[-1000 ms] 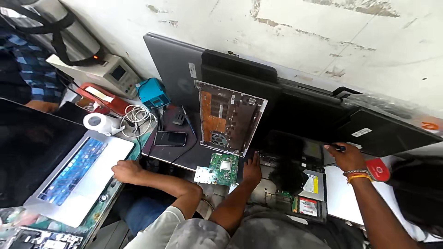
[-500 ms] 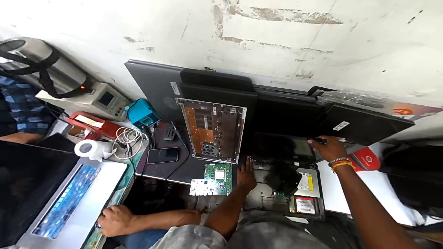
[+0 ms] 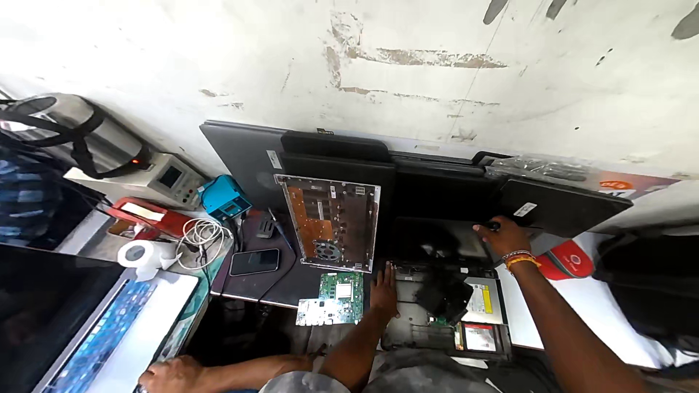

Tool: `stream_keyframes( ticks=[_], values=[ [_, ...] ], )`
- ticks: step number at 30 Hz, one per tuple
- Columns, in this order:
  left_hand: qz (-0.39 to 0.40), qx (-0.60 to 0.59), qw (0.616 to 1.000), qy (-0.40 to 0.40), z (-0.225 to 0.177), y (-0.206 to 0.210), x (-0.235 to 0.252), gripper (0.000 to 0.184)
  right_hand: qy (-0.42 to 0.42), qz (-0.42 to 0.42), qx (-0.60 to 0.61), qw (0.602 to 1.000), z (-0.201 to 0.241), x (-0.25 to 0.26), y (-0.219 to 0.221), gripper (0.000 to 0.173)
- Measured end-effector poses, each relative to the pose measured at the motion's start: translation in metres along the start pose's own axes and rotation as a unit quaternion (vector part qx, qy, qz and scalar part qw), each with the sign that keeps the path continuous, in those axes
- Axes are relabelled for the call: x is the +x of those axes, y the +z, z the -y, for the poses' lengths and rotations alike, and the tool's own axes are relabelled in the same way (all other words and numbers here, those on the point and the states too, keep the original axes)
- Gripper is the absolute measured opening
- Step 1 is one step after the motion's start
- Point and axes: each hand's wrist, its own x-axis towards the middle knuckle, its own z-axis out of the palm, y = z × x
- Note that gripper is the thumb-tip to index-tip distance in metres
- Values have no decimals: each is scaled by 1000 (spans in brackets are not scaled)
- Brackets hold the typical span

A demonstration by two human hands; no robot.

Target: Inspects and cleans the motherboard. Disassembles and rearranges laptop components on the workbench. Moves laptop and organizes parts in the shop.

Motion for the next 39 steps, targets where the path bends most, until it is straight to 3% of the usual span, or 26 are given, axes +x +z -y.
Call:
stream_keyframes(
  ticks=[4,10,13,19,23,26,29,31,34,36,39],
  values=[
    [7,9,1000,-15,-4,2,0,145,25,-29,-24,999,15,0,1,64],
    [-12,19,1000,-15,-3,8,4,148,4,-112,-41,993,2,9,24,65],
    [-26,13,1000,-11,-3,8,2,147,-3,-114,-25,993,2,-2,25,67],
    [-65,-10,998,-6,1,2,-6,114,-31,-102,46,993,-13,-27,24,67],
    [-87,-25,996,2,7,-5,-12,100,-73,-148,183,969,-32,-47,11,46],
    [-136,-65,989,10,5,-12,-27,79,-54,-173,391,902,-58,-60,6,22],
    [-176,-177,967,58,-14,-31,-50,48,65,-154,638,752,-76,-75,5,36],
    [-158,-273,941,118,-36,-47,-66,40,124,-130,723,667,-90,-84,12,41],
    [-96,-381,887,245,-72,-59,-83,46,176,-106,784,586,-100,-100,31,44],
    [-39,-392,865,310,-91,-59,-88,57,183,-106,803,557,-100,-108,44,46],
    [-16,-342,879,333,-106,-55,-94,66,165,-103,827,527,-96,-120,56,49]
  ],
)
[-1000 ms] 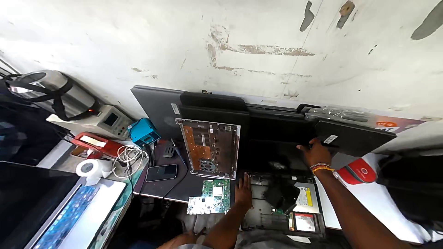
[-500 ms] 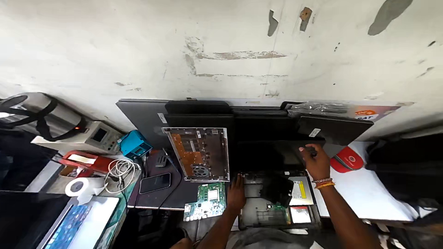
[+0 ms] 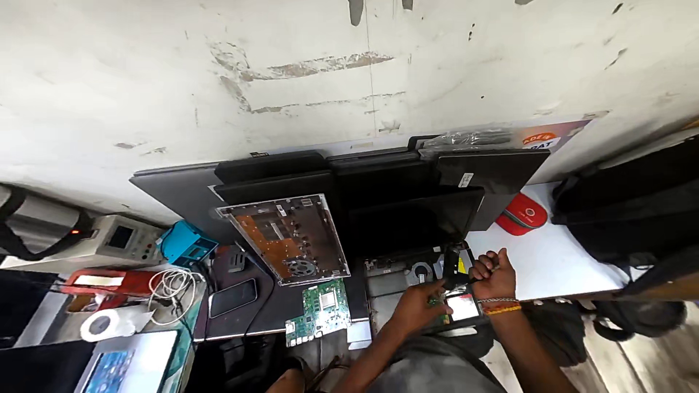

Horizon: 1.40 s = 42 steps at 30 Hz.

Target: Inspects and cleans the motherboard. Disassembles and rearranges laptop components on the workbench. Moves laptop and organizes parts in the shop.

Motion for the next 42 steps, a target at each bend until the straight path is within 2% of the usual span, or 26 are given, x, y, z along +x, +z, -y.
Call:
stream_keyframes(
  ticks=[3,4,9,13,16,18,20,22,23,25,27,28,29,30,31,32,33,34,35,36,37,39,41,42],
  values=[
    [-17,86,996,3,-2,9,-6,44,-11,-2,20,1000,-10,-7,-4,50],
    [-12,124,992,-2,-3,10,-8,41,-10,-7,18,1000,-13,-7,-6,50],
    [25,335,942,6,11,22,-10,48,7,-30,-9,999,-31,1,-28,49],
    [109,371,922,-4,19,29,-11,57,31,-53,-49,997,-36,0,-44,47],
    [164,309,936,38,26,31,-14,60,70,-39,-47,996,-33,1,-55,47],
    [170,163,971,43,37,32,-16,60,97,-15,-20,995,-31,2,-64,48],
    [92,-38,995,-7,44,44,-20,55,113,2,29,993,-30,6,-69,52],
    [7,-133,989,-56,43,59,-21,51,117,-1,59,991,-31,10,-73,53],
    [-24,-102,993,-60,43,62,-21,51,114,-8,59,992,-33,11,-73,52],
    [-43,89,995,-13,44,58,-21,58,106,-31,38,993,-35,12,-71,50],
    [-65,266,956,109,52,57,-23,60,113,-45,0,993,-37,11,-70,49],
    [-62,298,942,142,56,57,-23,60,122,-49,-19,991,-37,11,-70,48],
    [-38,276,951,133,55,56,-23,60,132,-52,-30,989,-36,13,-71,47],
    [2,187,979,80,50,54,-21,58,145,-52,-29,988,-34,15,-72,46],
    [30,39,999,3,45,55,-19,54,158,-50,-17,986,-31,18,-75,46],
    [29,-122,991,-57,42,61,-15,48,171,-43,1,984,-28,22,-77,46],
    [27,-273,958,-89,41,69,-12,44,179,-37,18,983,-27,26,-78,47],
    [40,-403,908,-108,42,76,-10,43,181,-31,30,983,-27,28,-79,47],
    [49,-495,859,-119,43,80,-8,44,177,-28,40,983,-27,31,-79,48],
    [39,-548,826,-130,43,81,-6,46,172,-27,48,984,-28,32,-77,48],
    [10,-562,815,-142,42,82,-4,45,164,-31,52,985,-28,33,-75,48],
    [-113,-488,847,-178,43,80,1,43,138,-32,37,989,-24,36,-71,49],
    [-242,-323,891,-208,64,64,5,44,104,-30,7,994,-12,44,-73,51],
    [-272,-213,910,-230,78,51,5,46,89,-32,-18,995,-2,47,-75,49]
  ],
)
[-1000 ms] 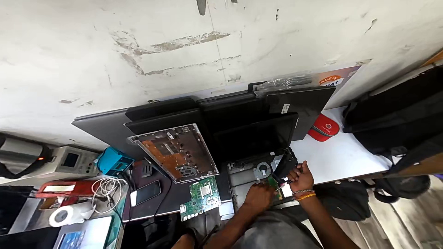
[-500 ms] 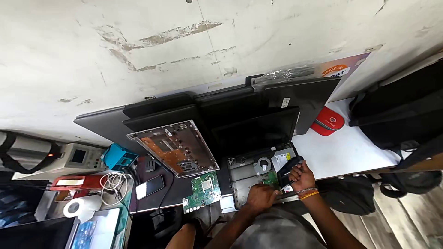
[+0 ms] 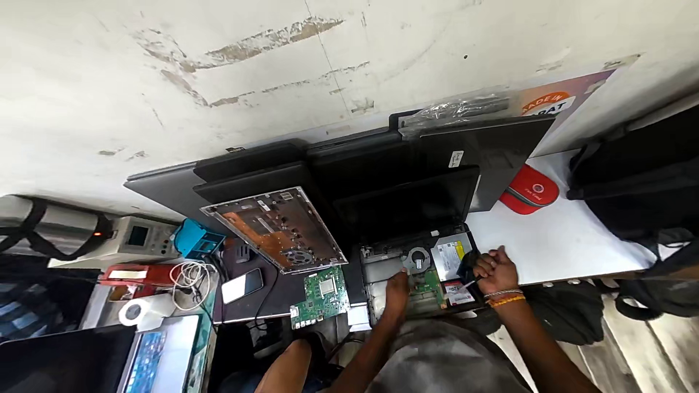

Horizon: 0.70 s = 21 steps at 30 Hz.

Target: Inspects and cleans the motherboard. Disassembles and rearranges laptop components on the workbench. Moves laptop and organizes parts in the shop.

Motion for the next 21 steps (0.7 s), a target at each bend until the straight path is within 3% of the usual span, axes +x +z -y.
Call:
stream_keyframes(
  ticks=[1,3,6,9,12,15,18,21],
  values=[
    [-23,117,993,-4,2,-15,10,50,-12,-10,-33,999,12,1,-5,46],
    [5,327,943,-51,-2,-36,24,58,-20,-46,-118,992,39,5,-19,37],
    [44,511,855,-78,-25,-43,35,60,14,-94,-237,967,69,20,-50,19],
    [50,576,813,-70,-31,-44,39,52,50,-108,-434,893,68,35,-82,27],
    [74,617,780,-78,-32,-46,43,44,25,-80,-611,787,50,47,-88,61],
    [73,651,753,-62,-27,-48,45,43,-11,-59,-648,759,26,61,-91,83],
    [67,654,751,-64,-26,-50,45,51,-45,-78,-669,738,16,73,-90,69],
    [25,611,790,-47,-11,-64,39,49,-56,-83,-689,718,23,79,-92,62]
  ],
)
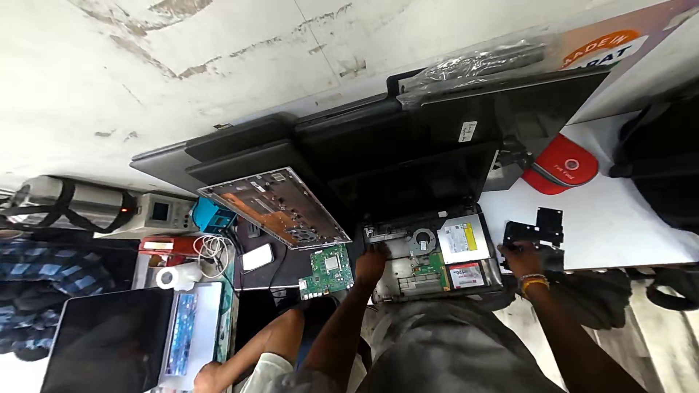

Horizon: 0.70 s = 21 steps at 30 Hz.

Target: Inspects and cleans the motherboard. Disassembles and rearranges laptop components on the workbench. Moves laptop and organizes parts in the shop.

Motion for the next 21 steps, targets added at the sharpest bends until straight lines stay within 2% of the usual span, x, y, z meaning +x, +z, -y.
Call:
stream_keyframes(
  ticks=[5,8,10,12,14,16,19,21],
  values=[
    [-35,-88,994,-51,22,2,-14,29,7,-33,-39,999,-20,11,-10,81],
    [-48,-115,989,-79,28,5,-22,26,18,-45,-77,996,-21,11,-16,100],
    [-47,-131,986,-94,28,5,-26,28,22,-32,-96,995,-20,12,-16,106],
    [-58,-165,980,-100,28,7,-26,29,13,-9,-120,993,-18,14,-15,96],
    [-85,-228,963,-116,28,10,-21,26,-4,10,-146,989,-19,18,-13,72],
    [-124,-304,932,-151,28,8,-18,26,-14,24,-164,986,-16,20,-12,55],
    [-163,-397,883,-190,36,6,-19,31,-25,33,-183,982,-9,19,-8,43],
    [-168,-433,869,-173,44,12,-22,29,-37,47,-194,979,-8,18,-8,37]
  ],
)
